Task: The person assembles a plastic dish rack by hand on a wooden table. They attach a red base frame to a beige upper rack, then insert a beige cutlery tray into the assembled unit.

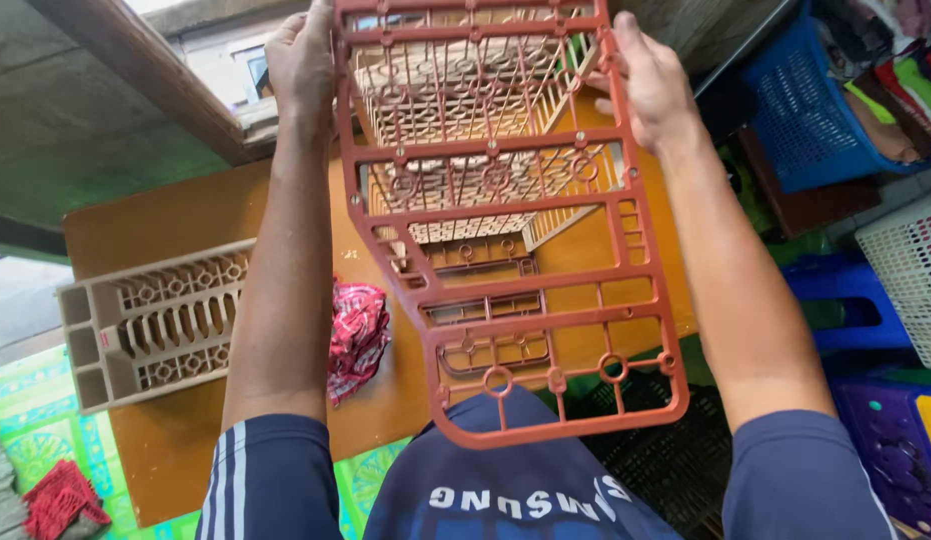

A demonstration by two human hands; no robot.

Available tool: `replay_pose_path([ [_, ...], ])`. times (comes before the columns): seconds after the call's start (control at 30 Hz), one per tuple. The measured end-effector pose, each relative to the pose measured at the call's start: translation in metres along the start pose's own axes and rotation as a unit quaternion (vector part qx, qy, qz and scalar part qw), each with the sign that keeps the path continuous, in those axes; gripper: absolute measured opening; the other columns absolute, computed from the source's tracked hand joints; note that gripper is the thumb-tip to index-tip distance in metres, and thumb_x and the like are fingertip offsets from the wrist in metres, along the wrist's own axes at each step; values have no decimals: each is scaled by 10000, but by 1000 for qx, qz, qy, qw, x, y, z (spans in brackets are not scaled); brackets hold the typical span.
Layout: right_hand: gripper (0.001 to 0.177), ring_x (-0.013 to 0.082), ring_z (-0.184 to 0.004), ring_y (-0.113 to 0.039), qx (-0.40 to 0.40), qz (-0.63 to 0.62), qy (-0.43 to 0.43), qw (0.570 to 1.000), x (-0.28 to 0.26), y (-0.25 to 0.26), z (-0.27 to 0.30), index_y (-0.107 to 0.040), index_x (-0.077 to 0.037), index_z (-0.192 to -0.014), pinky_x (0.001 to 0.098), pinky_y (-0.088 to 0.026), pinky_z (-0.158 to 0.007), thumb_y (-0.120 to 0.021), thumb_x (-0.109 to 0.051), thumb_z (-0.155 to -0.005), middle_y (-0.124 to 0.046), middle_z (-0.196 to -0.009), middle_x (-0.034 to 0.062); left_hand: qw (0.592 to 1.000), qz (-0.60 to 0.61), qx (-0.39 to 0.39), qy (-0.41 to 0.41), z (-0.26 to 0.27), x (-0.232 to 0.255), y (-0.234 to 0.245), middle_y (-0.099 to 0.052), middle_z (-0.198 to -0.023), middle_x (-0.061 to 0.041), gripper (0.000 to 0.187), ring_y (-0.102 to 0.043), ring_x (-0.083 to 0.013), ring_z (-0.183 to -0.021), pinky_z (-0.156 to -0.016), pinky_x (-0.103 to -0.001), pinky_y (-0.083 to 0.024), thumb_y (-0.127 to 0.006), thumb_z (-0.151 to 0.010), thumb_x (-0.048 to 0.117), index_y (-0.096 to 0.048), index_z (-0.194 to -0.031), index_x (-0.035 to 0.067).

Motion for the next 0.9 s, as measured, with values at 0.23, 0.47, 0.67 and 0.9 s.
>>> replay_pose_path([
  [0.23, 355, 216, -1001, -654, -23, 11, 2, 1000, 116, 54, 70, -625, 5, -1366, 362, -535, -827, -653, -213, -1087, -676, -1163, 132, 983, -171, 40, 55, 69, -35, 55, -750, -887, -39, 177, -687, -93, -727, -623, -220, -584, -605, -955, 19, -742, -1061, 56],
  [0.47, 840, 215, -1145, -666, -198, 137, -43, 970, 241, 60, 121, -245, -76, -1621, 293, -562, -868, -662, -160, -897, -549, -1414, 165, 927, -340, -118, 108, 171, -92, 91, -696, -1192, -59, 536, -649, -191, -858, -685, -289, -543, -511, -860, -128, -659, -1316, 112],
  [0.67, 748, 225, -1178, -617, -112, 265, 22, 957, 259, 29, 127, -406, -41, -1563, 349, -518, -930, -758, -149, -912, -656, -1287, 184, 925, -322, -184, 85, 210, -91, 83, -648, -1262, -105, 489, -667, -206, -1058, -831, -294, -559, -666, -860, 2, -624, -1342, 69],
  [0.9, 597, 243, -1172, -650, -116, 211, 42, 970, 264, 11, 122, -490, -15, -1453, 375, -562, -930, -717, -140, -916, -664, -1249, 182, 989, -139, -17, 41, 208, -29, 61, -758, -1123, -33, 333, -678, -104, -882, -751, -226, -558, -589, -1036, 278, -718, -1243, 51],
])
Point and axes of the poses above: each hand's wrist, its own z-axis away from the middle knuckle, its own y-axis out of the back of the hand, x = y × z, the point moved 1 cm from there along -z, towards the middle knuckle
